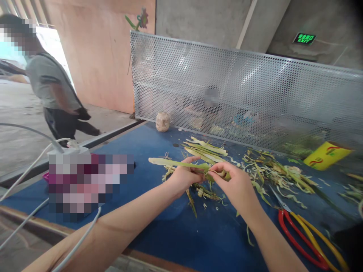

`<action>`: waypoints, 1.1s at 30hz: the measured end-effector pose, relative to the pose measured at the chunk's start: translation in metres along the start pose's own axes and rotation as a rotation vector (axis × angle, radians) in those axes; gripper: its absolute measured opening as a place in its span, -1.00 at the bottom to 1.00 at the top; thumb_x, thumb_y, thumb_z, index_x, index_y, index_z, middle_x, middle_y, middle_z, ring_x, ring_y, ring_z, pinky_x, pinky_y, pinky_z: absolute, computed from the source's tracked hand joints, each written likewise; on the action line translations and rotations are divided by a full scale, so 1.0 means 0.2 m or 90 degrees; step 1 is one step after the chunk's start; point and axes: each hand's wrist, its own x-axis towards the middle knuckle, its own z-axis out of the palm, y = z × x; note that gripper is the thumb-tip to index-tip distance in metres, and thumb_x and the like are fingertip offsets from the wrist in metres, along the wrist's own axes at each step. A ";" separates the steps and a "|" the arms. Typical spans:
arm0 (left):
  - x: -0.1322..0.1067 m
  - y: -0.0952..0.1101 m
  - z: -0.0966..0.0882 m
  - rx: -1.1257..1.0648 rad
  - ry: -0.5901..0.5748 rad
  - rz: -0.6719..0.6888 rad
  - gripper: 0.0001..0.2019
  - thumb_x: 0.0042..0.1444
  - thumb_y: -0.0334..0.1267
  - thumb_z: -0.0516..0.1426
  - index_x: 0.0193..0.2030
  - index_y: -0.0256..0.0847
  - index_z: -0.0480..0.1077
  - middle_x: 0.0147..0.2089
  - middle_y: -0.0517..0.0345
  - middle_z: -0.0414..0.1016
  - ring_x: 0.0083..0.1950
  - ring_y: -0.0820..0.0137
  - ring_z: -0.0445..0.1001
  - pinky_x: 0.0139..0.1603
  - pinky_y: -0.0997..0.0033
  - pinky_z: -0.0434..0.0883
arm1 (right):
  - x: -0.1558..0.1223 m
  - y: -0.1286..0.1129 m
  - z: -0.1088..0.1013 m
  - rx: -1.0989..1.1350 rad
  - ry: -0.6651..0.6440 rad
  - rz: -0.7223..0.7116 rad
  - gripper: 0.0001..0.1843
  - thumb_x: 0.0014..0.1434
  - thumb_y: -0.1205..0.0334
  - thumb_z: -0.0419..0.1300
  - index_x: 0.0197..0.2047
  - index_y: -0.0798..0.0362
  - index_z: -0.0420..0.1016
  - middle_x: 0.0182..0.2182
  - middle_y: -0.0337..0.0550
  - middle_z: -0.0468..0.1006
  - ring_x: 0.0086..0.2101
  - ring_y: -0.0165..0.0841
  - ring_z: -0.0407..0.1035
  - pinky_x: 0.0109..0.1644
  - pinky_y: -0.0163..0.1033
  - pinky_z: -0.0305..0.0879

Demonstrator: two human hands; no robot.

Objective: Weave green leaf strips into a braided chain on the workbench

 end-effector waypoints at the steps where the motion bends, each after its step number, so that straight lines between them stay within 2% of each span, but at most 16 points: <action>1: 0.00 0.00 0.00 0.001 0.002 -0.003 -0.37 -0.30 -0.70 0.13 0.02 -0.37 0.21 -0.55 0.24 0.46 -0.55 0.52 0.37 -0.42 0.47 0.29 | 0.00 0.00 0.00 -0.008 -0.005 -0.011 -0.94 -0.01 0.27 0.12 -0.45 0.03 0.42 -0.51 -0.22 0.50 -0.50 -0.36 0.36 -0.40 -0.30 0.26; 8: 0.02 -0.01 -0.01 -0.025 0.002 0.015 -0.39 -0.35 -0.71 0.16 -0.06 -0.32 0.26 -0.59 0.35 0.38 -0.54 0.54 0.36 -0.41 0.50 0.31 | -0.01 0.03 0.01 -0.118 0.025 -0.143 -0.90 0.02 0.31 0.07 -0.50 0.02 0.36 -0.50 -0.16 0.47 -0.47 -0.33 0.36 -0.40 -0.27 0.25; 12: 0.05 -0.01 -0.01 -0.057 -0.019 0.000 -0.58 -0.17 -0.49 0.20 -0.10 -0.29 0.30 -0.61 0.30 0.35 -0.52 0.46 0.41 -0.43 0.43 0.34 | 0.00 0.07 0.02 -0.195 0.032 -0.187 -0.93 -0.01 0.32 0.07 -0.50 0.02 0.29 -0.50 -0.16 0.45 -0.46 -0.32 0.35 -0.43 -0.29 0.21; 15: 0.07 -0.03 -0.01 -0.061 -0.030 -0.010 -0.59 -0.14 -0.41 0.22 -0.08 -0.28 0.29 -0.60 0.27 0.36 -0.49 0.42 0.44 -0.42 0.39 0.37 | -0.01 0.07 0.03 -0.227 0.036 -0.190 -0.92 -0.03 0.34 0.06 -0.51 0.01 0.23 -0.55 -0.20 0.41 -0.52 -0.34 0.30 -0.47 -0.31 0.15; 19: 0.05 -0.05 -0.02 -0.036 -0.044 0.010 -0.38 -0.29 -0.51 0.30 -0.02 -0.21 0.24 -0.50 0.26 0.43 -0.41 0.41 0.47 -0.34 0.39 0.39 | -0.01 0.06 0.03 -0.241 0.032 -0.196 -0.91 -0.07 0.37 0.05 -0.52 0.01 0.19 -0.58 -0.24 0.37 -0.55 -0.36 0.26 -0.49 -0.32 0.09; 23: 0.04 -0.05 -0.04 0.007 -0.060 0.027 -0.32 -0.35 -0.55 0.31 0.00 -0.24 0.22 -0.48 0.26 0.44 -0.40 0.42 0.47 -0.32 0.37 0.40 | -0.02 0.05 0.03 -0.250 0.042 -0.192 -0.90 -0.08 0.38 0.04 -0.52 0.00 0.18 -0.58 -0.22 0.37 -0.53 -0.33 0.27 -0.48 -0.30 0.08; 27: 0.05 -0.06 -0.05 0.043 -0.060 0.042 -0.28 -0.40 -0.61 0.30 0.00 -0.28 0.21 -0.49 0.31 0.40 -0.45 0.46 0.45 -0.34 0.39 0.38 | -0.02 0.04 0.03 -0.225 0.033 -0.180 -0.91 -0.07 0.37 0.05 -0.52 0.01 0.19 -0.55 -0.21 0.39 -0.52 -0.34 0.28 -0.47 -0.31 0.11; 33: 0.04 -0.05 -0.03 0.048 -0.076 0.041 -0.33 -0.32 -0.61 0.26 0.01 -0.32 0.17 -0.49 0.32 0.38 -0.46 0.47 0.44 -0.32 0.34 0.42 | -0.02 0.03 0.03 -0.224 0.018 -0.146 -0.90 -0.08 0.36 0.07 -0.52 0.01 0.19 -0.56 -0.23 0.37 -0.51 -0.33 0.28 -0.46 -0.31 0.10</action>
